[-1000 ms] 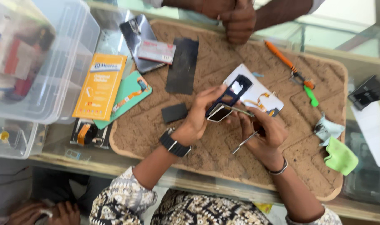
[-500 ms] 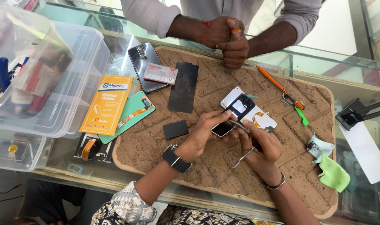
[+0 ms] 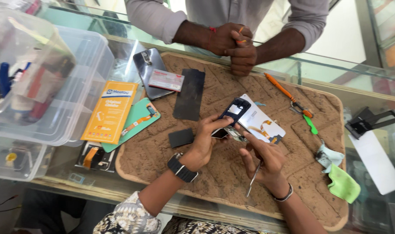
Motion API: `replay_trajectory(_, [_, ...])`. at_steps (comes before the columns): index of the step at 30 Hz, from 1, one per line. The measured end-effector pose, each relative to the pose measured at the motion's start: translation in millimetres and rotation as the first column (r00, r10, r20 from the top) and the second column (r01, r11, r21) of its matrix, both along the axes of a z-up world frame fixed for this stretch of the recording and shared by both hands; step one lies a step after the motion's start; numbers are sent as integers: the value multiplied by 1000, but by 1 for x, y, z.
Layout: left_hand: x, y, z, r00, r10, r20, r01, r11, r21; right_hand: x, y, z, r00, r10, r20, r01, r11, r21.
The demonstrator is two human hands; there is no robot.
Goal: The person disassembles a mobile phone using a metal spudger. They remove the back cover, disconnect internal components, and extract the motherboard from the chassis.
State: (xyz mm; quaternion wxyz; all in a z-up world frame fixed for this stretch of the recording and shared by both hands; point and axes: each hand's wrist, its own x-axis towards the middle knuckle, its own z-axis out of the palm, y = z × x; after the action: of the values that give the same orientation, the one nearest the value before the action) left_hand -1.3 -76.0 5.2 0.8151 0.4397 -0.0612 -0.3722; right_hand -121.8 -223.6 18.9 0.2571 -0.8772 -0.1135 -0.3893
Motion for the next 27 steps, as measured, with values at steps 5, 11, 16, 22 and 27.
replay_trajectory(5, [2, -2, -3, 994, -2, 114, -3, 999, 43, 1, -5, -7, 1000, 21, 16, -20, 999, -37])
replay_trajectory(11, [-1, -5, -11, 951, -229, 208, 217, 973, 80, -1, -5, -6, 983, -183, -7, 182, 971, 154])
replay_trajectory(16, [-2, -9, -22, 904, -401, 150, 411, 911, -42, -5, -16, -1, 988, -150, -26, 152, 973, 176])
replay_trajectory(22, [0, -6, -30, 913, -408, 20, 407, 906, -120, 1, -32, -15, 988, 89, -128, -25, 902, 431])
replay_trajectory(27, [4, -3, -24, 940, -339, 27, 340, 936, -92, 5, -41, -23, 962, 242, -123, -43, 582, 812])
